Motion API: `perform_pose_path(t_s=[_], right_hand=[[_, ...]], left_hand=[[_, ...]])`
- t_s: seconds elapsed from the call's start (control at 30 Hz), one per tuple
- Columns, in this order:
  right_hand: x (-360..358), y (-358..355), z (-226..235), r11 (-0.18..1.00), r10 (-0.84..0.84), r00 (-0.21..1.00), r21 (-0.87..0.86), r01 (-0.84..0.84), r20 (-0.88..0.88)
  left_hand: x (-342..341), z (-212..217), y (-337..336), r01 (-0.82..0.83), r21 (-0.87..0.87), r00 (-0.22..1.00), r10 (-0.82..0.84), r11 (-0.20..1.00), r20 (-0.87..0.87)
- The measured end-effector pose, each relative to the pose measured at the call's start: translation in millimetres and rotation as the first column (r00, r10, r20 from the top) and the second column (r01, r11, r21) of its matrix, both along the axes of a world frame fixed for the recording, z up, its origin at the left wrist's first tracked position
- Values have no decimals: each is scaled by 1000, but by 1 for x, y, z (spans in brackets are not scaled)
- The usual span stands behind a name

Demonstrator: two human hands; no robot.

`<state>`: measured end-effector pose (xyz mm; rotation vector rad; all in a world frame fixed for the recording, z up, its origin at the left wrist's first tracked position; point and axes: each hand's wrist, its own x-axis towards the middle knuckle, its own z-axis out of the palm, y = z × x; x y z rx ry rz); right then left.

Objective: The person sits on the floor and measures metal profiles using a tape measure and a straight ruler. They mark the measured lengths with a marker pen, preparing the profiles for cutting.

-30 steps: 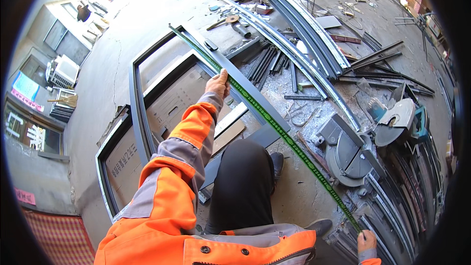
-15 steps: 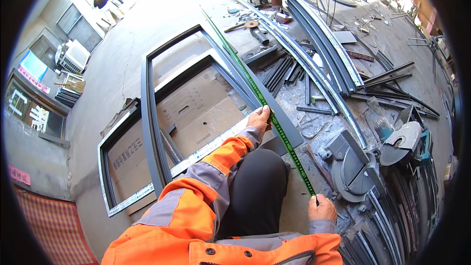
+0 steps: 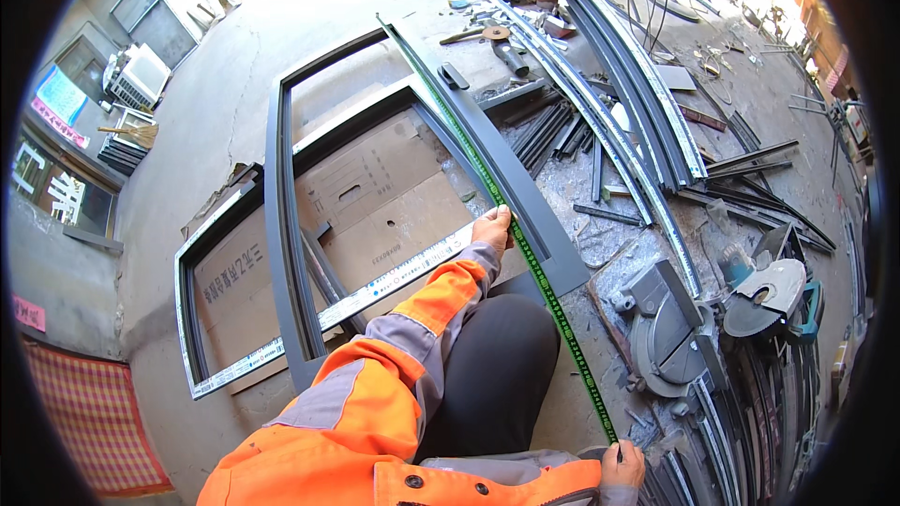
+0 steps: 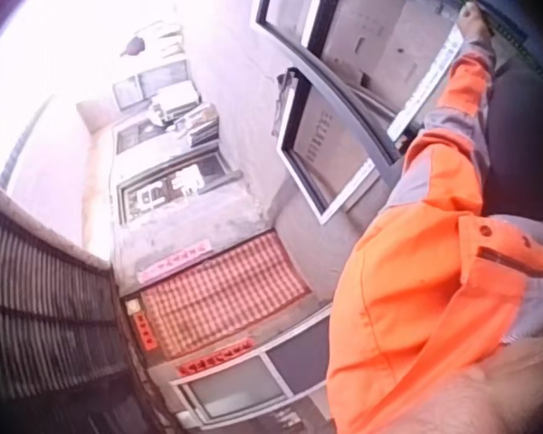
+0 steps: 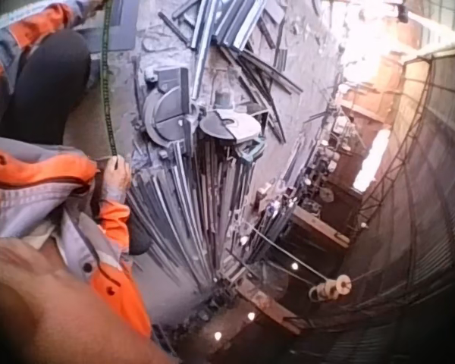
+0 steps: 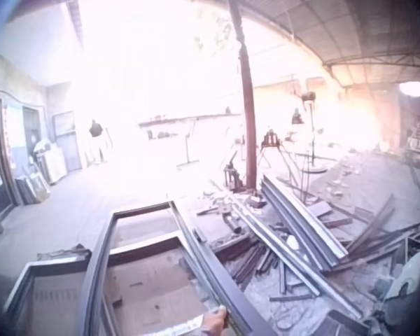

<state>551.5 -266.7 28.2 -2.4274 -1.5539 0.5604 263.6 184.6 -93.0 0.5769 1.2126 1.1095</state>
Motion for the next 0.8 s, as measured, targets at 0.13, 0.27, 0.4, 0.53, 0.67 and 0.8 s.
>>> perform_pose_path(t_s=[0.13, 0.27, 0.4, 0.53, 0.67, 0.8], right_hand=[[-10, 9, -6, 995, -35, 990, 97, 22, 133], [-20, 25, -9, 992, -74, 989, 115, 60, 130], [-26, 36, -10, 990, -80, 988, 122, 64, 133], [-28, 44, -7, 994, -46, 987, 102, 30, 155], [-30, 51, -5, 994, -44, 989, 102, 30, 144], [-29, 57, -3, 996, -38, 990, 83, 27, 135]], left_hand=[[-3, -2, 1, 11, -13, 995, -9, 1000, 96], [-3, -9, 4, 31, -31, 994, -28, 999, 108], [4, -6, 3, 32, -25, 991, -29, 999, 132], [7, -2, 2, 31, -37, 990, -26, 999, 138], [7, -3, 4, 21, -35, 991, -16, 999, 132], [10, -4, 4, 9, -11, 985, -7, 1000, 172]])
